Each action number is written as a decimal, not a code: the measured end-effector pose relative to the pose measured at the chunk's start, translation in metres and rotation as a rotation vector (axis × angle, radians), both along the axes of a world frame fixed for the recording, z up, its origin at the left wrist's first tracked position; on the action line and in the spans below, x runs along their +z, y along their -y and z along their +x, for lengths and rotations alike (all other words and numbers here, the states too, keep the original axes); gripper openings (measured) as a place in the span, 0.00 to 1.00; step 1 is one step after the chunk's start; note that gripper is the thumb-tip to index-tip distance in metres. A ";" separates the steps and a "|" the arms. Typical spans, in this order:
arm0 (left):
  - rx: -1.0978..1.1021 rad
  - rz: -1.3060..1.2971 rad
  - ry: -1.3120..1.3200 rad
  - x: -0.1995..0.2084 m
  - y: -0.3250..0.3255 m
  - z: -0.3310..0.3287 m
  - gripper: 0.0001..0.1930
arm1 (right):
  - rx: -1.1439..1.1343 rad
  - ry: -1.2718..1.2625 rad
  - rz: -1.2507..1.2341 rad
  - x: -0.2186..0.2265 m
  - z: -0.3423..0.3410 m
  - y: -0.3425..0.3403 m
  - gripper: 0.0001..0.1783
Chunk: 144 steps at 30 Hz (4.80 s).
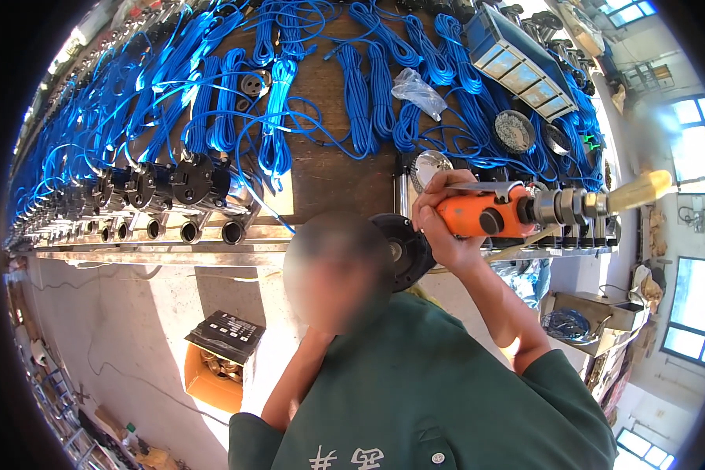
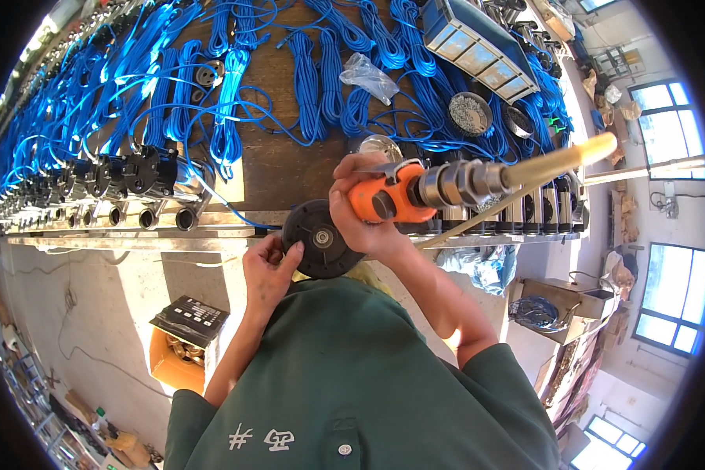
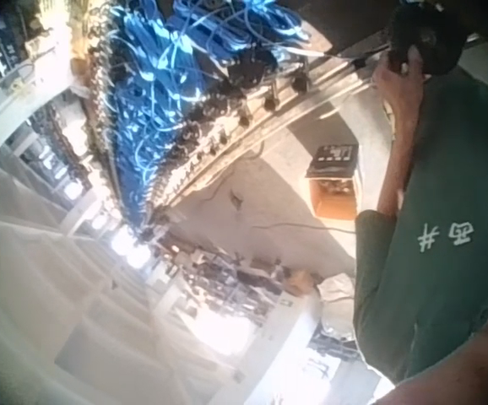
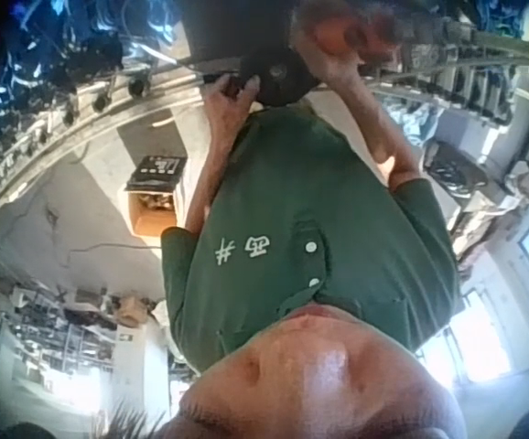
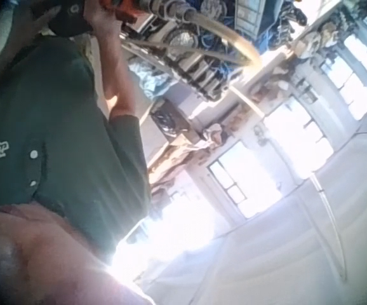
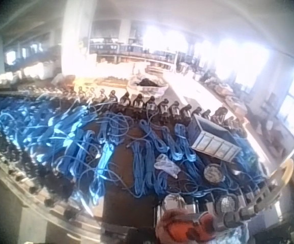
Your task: The person assembles components for water pumps by hand-tightening screws into a circular base and using a pneumatic screwdriver to secure them, handling individual pump bodies and small screws from containers on an assembly line.
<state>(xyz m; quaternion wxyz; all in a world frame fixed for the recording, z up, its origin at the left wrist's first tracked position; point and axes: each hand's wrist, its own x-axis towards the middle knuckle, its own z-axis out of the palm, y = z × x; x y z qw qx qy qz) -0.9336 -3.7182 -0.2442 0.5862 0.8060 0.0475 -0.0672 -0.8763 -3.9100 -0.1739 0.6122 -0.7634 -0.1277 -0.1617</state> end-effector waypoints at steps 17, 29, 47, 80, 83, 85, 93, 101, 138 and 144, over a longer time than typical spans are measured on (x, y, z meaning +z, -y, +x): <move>0.003 -0.055 0.072 -0.005 0.004 -0.005 0.15 | 0.030 -0.046 0.258 0.000 -0.003 -0.005 0.16; 0.484 -1.038 -0.513 0.014 -0.040 -0.022 0.12 | -0.038 0.055 0.447 0.027 -0.024 -0.016 0.21; 0.040 -1.143 -0.475 0.055 -0.011 -0.019 0.10 | 0.077 -0.005 0.747 0.051 -0.047 -0.050 0.21; -0.162 -0.513 0.009 0.043 -0.005 -0.042 0.07 | 0.207 -0.140 0.845 0.042 -0.068 -0.036 0.19; -0.212 -0.270 0.215 0.041 -0.007 -0.029 0.10 | 0.225 -0.039 0.661 0.030 -0.066 -0.037 0.19; -0.271 -0.130 0.307 0.039 -0.009 -0.019 0.11 | 0.223 0.060 0.570 0.019 -0.063 -0.040 0.19; 0.108 -0.185 0.038 -0.008 -0.032 0.022 0.06 | 0.182 -0.014 0.129 0.013 -0.065 -0.034 0.15; -0.038 0.621 0.290 -0.178 -0.014 0.118 0.12 | 0.295 -0.030 0.185 0.011 -0.063 -0.057 0.12; -0.001 -1.209 -0.523 0.042 -0.024 0.020 0.06 | 0.199 0.157 0.565 0.050 -0.028 -0.058 0.19; -0.028 -1.186 -0.562 0.049 -0.017 0.024 0.07 | 0.192 0.138 0.581 0.047 -0.030 -0.054 0.18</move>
